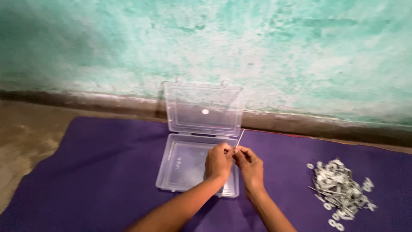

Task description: The person picks up metal screws and white washers from a pile on the floor and places the screws into a plastic storage container.

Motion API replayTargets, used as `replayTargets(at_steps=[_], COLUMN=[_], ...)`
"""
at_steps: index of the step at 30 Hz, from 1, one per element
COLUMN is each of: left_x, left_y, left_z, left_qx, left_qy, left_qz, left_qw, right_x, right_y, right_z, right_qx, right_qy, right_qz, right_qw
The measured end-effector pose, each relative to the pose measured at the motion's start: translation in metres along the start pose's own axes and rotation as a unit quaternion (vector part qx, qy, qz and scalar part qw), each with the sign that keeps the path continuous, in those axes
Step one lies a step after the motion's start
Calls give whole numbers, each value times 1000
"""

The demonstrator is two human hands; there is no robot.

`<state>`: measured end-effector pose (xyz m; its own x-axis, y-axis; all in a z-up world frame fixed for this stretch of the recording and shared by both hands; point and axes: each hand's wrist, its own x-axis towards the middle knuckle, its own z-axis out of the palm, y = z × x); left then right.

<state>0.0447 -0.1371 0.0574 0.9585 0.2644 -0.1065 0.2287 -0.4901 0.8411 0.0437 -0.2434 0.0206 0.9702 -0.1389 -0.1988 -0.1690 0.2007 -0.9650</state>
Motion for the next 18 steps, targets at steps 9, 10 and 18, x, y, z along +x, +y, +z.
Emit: replayTargets(at_steps=[9,10,18], left_x=[-1,0,9], left_y=[-89,-96,-136], left_z=[-45,-49,-76], left_qx=[35,18,-31], left_qy=[126,123,139], left_qz=[-76,-93,-190], left_qw=[988,988,971], right_x=[-12,-14,-13], right_y=[49,52,65], right_z=[81,88,143], right_qx=[-98,-123,-235], right_qy=[-87,-85,-103], right_qz=[9,20,25], right_qw=[991,989,966])
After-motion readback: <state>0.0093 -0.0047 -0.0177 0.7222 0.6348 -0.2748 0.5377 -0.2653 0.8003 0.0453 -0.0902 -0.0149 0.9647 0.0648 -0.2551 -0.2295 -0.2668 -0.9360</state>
